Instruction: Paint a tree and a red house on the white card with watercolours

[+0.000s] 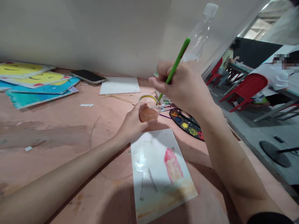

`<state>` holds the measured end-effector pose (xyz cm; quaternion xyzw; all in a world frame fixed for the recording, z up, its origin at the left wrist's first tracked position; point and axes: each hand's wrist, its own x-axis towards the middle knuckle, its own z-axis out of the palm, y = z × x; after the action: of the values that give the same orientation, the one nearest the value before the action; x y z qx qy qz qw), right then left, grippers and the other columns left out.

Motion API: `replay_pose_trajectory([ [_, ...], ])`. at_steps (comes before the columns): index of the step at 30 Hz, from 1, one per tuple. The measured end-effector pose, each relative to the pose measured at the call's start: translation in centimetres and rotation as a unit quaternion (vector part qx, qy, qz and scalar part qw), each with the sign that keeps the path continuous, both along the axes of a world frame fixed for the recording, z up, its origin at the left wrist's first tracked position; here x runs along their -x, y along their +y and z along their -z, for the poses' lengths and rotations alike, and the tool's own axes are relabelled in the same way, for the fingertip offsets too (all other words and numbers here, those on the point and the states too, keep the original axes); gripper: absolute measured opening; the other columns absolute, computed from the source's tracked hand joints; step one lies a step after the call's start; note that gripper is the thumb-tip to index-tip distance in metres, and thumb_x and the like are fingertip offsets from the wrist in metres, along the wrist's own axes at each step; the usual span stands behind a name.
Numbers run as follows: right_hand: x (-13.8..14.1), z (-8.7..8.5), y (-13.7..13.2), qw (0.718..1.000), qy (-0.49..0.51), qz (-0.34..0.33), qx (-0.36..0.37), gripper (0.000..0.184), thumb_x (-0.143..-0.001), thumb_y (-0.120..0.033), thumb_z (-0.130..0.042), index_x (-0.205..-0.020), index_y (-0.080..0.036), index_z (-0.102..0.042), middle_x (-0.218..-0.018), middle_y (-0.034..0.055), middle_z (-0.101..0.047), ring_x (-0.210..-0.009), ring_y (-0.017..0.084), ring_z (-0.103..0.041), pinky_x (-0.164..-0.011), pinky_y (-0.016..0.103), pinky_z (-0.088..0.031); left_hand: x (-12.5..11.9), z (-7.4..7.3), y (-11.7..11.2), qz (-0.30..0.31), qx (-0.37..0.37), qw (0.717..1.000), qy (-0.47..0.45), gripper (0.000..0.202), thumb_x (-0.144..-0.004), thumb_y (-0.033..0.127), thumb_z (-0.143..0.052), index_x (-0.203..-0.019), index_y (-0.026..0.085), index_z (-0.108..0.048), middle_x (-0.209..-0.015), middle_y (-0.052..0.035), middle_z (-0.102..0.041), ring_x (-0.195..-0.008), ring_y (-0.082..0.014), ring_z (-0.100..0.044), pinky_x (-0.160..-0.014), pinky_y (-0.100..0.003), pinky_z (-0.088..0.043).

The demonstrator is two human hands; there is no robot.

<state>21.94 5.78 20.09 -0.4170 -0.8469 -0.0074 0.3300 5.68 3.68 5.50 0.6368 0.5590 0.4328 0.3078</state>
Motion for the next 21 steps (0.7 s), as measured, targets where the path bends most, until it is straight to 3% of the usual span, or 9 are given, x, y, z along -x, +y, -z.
replay_pose_trajectory([
  [4, 0.0, -0.1, -0.1, 1.0, -0.002, 0.019, -0.001, 0.062, -0.092, -0.006, -0.072, -0.06, -0.026, -0.023, -0.054, -0.0068, -0.026, -0.057, 0.016, -0.026, -0.061, 0.034, -0.023, -0.1, -0.1, 0.0, 0.003, 0.0, 1.0, -0.003, 0.065, -0.076, 0.037, -0.084, -0.135, 0.021, -0.061, -0.145, -0.0127, -0.07, -0.134, -0.0328, -0.067, -0.118, -0.049, -0.052],
  [8, 0.1, 0.0, 0.0, 1.0, -0.01, -0.005, -0.006, 0.061, -0.093, -0.009, -0.074, -0.061, -0.026, -0.025, -0.055, -0.0066, -0.029, -0.058, 0.015, -0.029, -0.061, 0.034, -0.026, -0.1, -0.2, -0.1, 0.004, 0.0, 1.0, -0.007, 0.068, -0.077, 0.039, -0.083, -0.137, 0.02, -0.06, -0.145, -0.0123, -0.07, -0.134, -0.0318, -0.067, -0.118, -0.048, -0.052],
  [13, 0.2, -0.1, -0.1, 0.999, -0.021, 0.039, 0.004, 0.064, -0.094, -0.008, -0.073, -0.059, -0.025, -0.022, -0.055, -0.0061, -0.025, -0.057, 0.015, -0.026, -0.061, 0.034, -0.025, -0.1, -0.1, -0.1, 0.003, 0.0, 1.0, -0.005, 0.066, -0.076, 0.037, -0.084, -0.136, 0.02, -0.061, -0.145, -0.0119, -0.07, -0.134, -0.0323, -0.066, -0.118, -0.048, -0.052],
  [16, 0.3, -0.2, -0.4, 1.0, -0.026, 0.01, 0.008, 0.064, -0.096, -0.011, -0.072, -0.061, -0.026, -0.021, -0.057, -0.0059, -0.025, -0.057, 0.015, -0.026, -0.059, 0.034, -0.025, -0.1, -0.1, -0.1, 0.0, 0.005, 1.0, -0.007, 0.065, -0.076, 0.04, -0.084, -0.135, 0.023, -0.061, -0.143, -0.0103, -0.072, -0.131, -0.032, -0.068, -0.116, -0.048, -0.054],
  [19, 0.5, -0.6, -0.9, 0.999, -0.04, 0.017, 0.014, 0.063, -0.099, -0.012, -0.07, -0.062, -0.027, -0.021, -0.059, -0.0054, -0.03, -0.058, 0.014, -0.032, -0.06, 0.032, -0.028, 0.0, 0.0, 0.0, -0.002, 0.008, 1.0, -0.005, 0.07, -0.075, 0.043, -0.085, -0.137, 0.023, -0.06, -0.143, -0.0112, -0.071, -0.131, -0.033, -0.068, -0.116, -0.05, -0.054],
  [21, 0.3, -1.3, -1.5, 0.999, -0.018, 0.028, 0.022, 0.061, -0.102, -0.011, -0.066, -0.063, -0.027, -0.022, -0.062, -0.0042, -0.038, -0.064, 0.014, -0.044, -0.065, 0.029, -0.036, 0.0, 0.0, 0.0, -0.004, 0.009, 1.0, -0.001, 0.071, -0.074, 0.044, -0.086, -0.137, 0.021, -0.06, -0.143, -0.0132, -0.071, -0.133, -0.0346, -0.068, -0.116, -0.051, -0.054],
])
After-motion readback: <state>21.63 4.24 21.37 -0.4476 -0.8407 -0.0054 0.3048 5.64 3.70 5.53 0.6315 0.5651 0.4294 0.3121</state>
